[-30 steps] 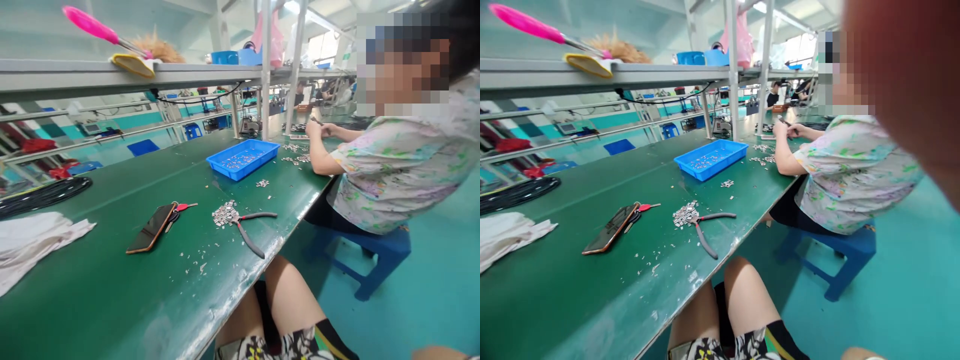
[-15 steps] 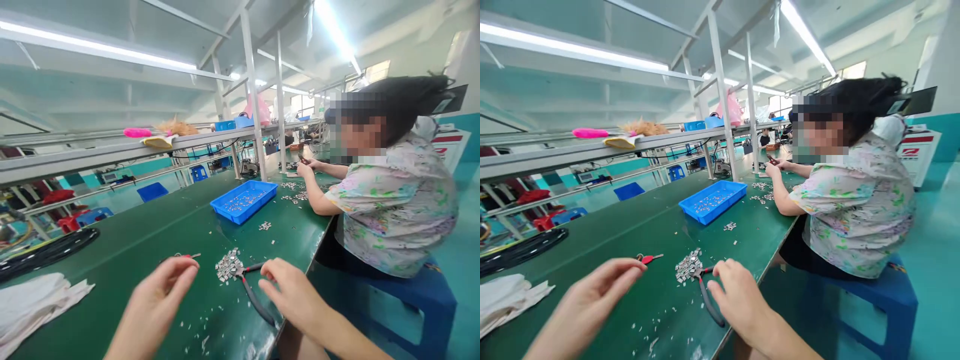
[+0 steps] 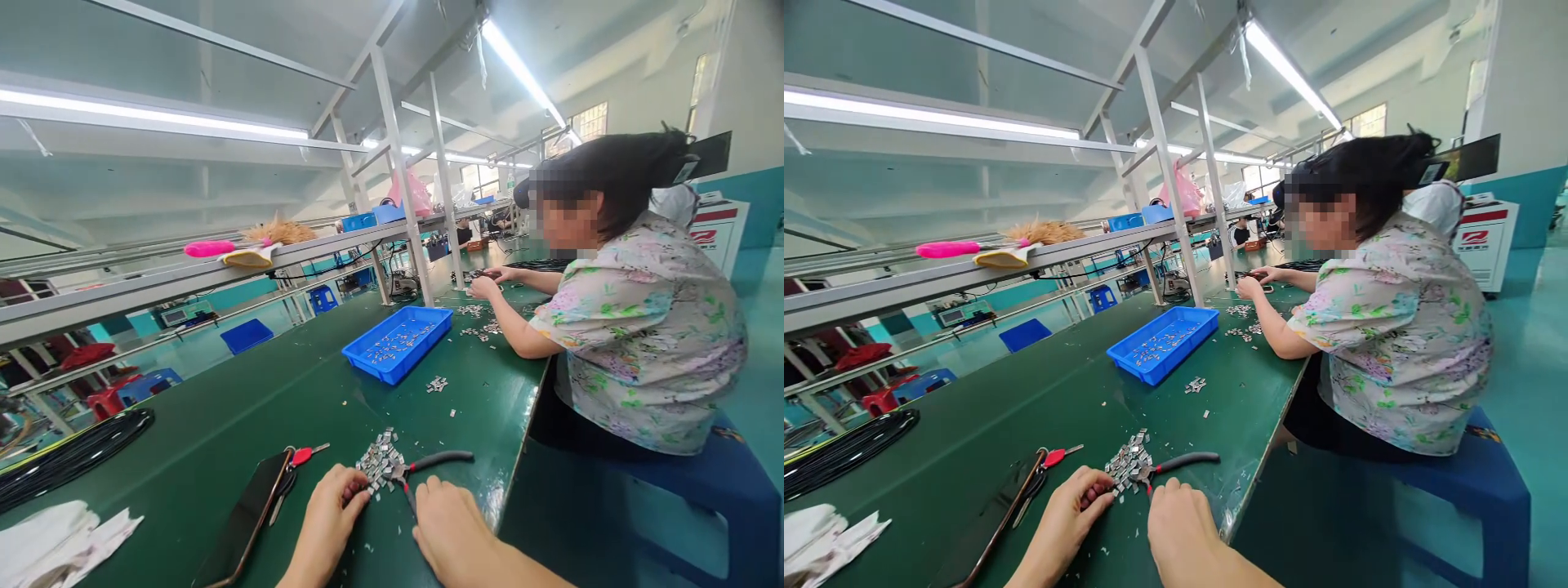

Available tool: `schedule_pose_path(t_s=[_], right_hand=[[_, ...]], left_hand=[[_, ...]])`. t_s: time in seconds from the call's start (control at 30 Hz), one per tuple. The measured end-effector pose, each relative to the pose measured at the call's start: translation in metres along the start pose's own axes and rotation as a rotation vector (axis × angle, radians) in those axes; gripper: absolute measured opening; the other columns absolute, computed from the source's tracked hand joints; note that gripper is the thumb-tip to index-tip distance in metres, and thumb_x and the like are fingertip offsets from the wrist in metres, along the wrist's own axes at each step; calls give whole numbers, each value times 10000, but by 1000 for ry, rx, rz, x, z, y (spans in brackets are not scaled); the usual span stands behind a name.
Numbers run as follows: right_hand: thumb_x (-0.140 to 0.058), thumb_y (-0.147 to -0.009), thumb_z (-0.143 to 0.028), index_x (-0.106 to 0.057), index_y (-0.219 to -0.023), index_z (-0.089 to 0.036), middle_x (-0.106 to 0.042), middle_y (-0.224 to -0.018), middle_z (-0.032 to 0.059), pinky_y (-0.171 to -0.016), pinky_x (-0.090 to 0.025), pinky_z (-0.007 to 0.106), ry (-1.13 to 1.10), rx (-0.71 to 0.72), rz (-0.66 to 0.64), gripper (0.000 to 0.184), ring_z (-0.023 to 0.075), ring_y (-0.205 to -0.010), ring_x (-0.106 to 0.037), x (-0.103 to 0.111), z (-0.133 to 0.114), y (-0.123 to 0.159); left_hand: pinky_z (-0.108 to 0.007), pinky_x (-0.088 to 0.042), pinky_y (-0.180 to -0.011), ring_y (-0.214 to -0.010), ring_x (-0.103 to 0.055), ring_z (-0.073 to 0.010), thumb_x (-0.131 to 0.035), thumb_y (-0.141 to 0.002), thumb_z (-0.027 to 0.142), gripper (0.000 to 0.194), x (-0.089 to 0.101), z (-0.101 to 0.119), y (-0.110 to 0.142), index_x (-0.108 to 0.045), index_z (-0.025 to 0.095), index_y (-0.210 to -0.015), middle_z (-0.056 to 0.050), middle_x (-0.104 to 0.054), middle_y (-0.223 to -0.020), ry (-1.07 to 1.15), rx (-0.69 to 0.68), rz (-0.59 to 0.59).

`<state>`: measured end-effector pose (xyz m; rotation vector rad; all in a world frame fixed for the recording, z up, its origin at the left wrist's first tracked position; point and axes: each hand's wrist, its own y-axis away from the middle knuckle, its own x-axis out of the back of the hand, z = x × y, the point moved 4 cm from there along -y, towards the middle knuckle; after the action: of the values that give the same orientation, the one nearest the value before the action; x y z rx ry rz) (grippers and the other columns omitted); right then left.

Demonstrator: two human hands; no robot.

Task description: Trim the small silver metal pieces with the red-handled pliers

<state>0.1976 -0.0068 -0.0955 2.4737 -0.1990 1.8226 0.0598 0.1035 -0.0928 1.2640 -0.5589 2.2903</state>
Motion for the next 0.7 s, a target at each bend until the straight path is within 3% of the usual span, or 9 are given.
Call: schedule_pose_path(t_s=[0.1,0.17,0.3,0.4,0.57,0.7], right_hand=[[-487,-708,-14,-608,-952,-97,-636,-892,161,-578,-405,304,-33,-68,38,285,271,-747,-647,2,9,-9],[-420,-749,-15,-572,-968,-107,-629,-893,153,-559,-373,301,-73,-113,108,282,255,-712,-644,12,20,-13],[-291,-899,-186,-497,-973,-155,-619,-887,98,-627,-371,312,-207,-151,304,221,223,-756,-616,44,49,-16],[-370,-901,-370,-475,-1017,-182,-618,-775,35,-632,-375,308,-345,-176,387,245,200,-681,-587,60,75,-20],[-386,-876,-364,-550,-1105,-253,-635,-794,-11,-673,-405,287,-578,-83,373,303,160,-711,-589,54,109,-36],[-332,-887,-420,-483,-1261,-236,-639,-879,8,-572,-432,274,-774,-38,305,443,125,-588,-559,38,123,-44]], left_hand=[[-272,-389,-727,-799,-542,-190,-499,-788,261,150,-3,3,-4,-638,208,-811,-29,-569,-815,-19,-5,-23],[-266,-382,-709,-788,-540,-188,-496,-784,238,137,-4,3,-6,-629,207,-773,-24,-562,-800,-26,1,-40],[-264,-379,-703,-798,-544,-192,-502,-778,219,103,-6,0,-8,-595,193,-743,-28,-573,-807,-35,30,-68],[-275,-376,-711,-817,-544,-202,-479,-797,213,104,-8,-2,-7,-569,185,-754,-40,-582,-826,-44,55,-78],[-286,-359,-722,-822,-531,-209,-459,-814,185,99,-14,-3,-5,-542,184,-759,-54,-584,-853,-61,58,-92],[-293,-344,-705,-792,-524,-211,-457,-783,118,104,-17,-2,-4,-524,178,-733,-56,-591,-828,-53,83,-104]])
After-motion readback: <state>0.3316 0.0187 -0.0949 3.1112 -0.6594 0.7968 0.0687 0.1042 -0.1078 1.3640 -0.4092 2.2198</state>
